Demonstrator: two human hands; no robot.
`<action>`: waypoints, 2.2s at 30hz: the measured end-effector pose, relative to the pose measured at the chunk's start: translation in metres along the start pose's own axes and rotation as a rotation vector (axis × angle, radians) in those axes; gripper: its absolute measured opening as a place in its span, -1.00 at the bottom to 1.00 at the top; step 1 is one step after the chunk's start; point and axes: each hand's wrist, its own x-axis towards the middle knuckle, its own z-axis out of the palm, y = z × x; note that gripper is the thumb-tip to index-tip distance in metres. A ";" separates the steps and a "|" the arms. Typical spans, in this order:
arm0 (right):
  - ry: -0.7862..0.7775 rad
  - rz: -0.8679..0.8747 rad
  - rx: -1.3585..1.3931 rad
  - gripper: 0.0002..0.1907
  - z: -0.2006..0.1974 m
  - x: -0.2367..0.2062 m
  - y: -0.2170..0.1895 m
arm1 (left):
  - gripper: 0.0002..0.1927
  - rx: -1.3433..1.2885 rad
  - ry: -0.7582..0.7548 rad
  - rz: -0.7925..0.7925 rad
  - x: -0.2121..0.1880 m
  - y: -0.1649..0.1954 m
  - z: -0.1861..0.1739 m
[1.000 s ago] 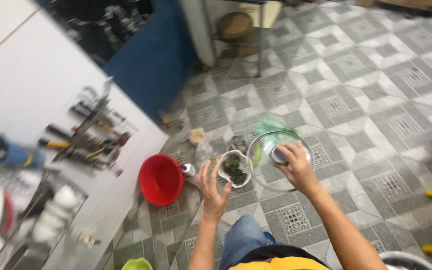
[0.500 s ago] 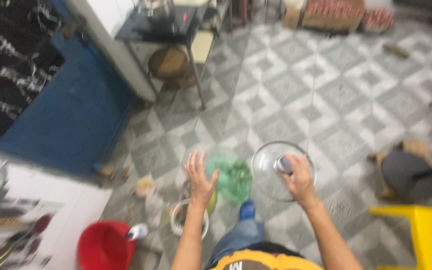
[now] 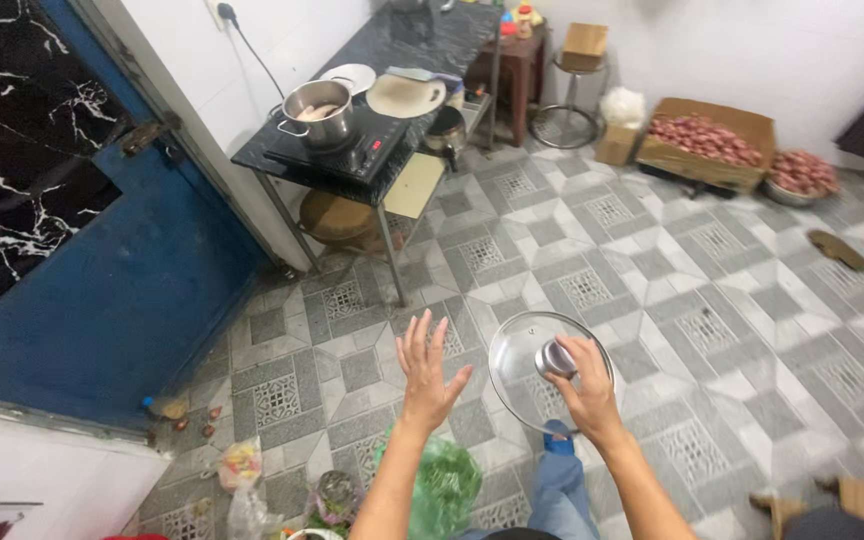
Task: The person stirs leafy greens cooking in a pot on an induction cooker using chopsticks, then moves the pot aside and places a lid on a pot of chicken. They walk to the refrigerator, open the vegetable drawer, rearrange bags of vegetables, and take out a bag of cucumbers.
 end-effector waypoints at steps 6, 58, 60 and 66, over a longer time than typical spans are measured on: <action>-0.200 -0.236 0.101 -0.33 0.003 0.157 0.125 | -0.20 0.178 0.065 -0.228 0.110 -0.014 0.081; -0.855 -0.694 0.612 -0.44 0.739 0.857 0.230 | 0.01 0.520 0.627 -0.960 0.589 -0.490 0.069; -0.850 -0.707 0.647 -0.42 0.741 0.857 0.233 | 0.00 0.537 0.642 -0.988 0.593 -0.490 0.079; -0.884 -0.653 0.670 -0.41 0.742 0.853 0.235 | -0.01 0.568 0.654 -1.056 0.600 -0.485 0.097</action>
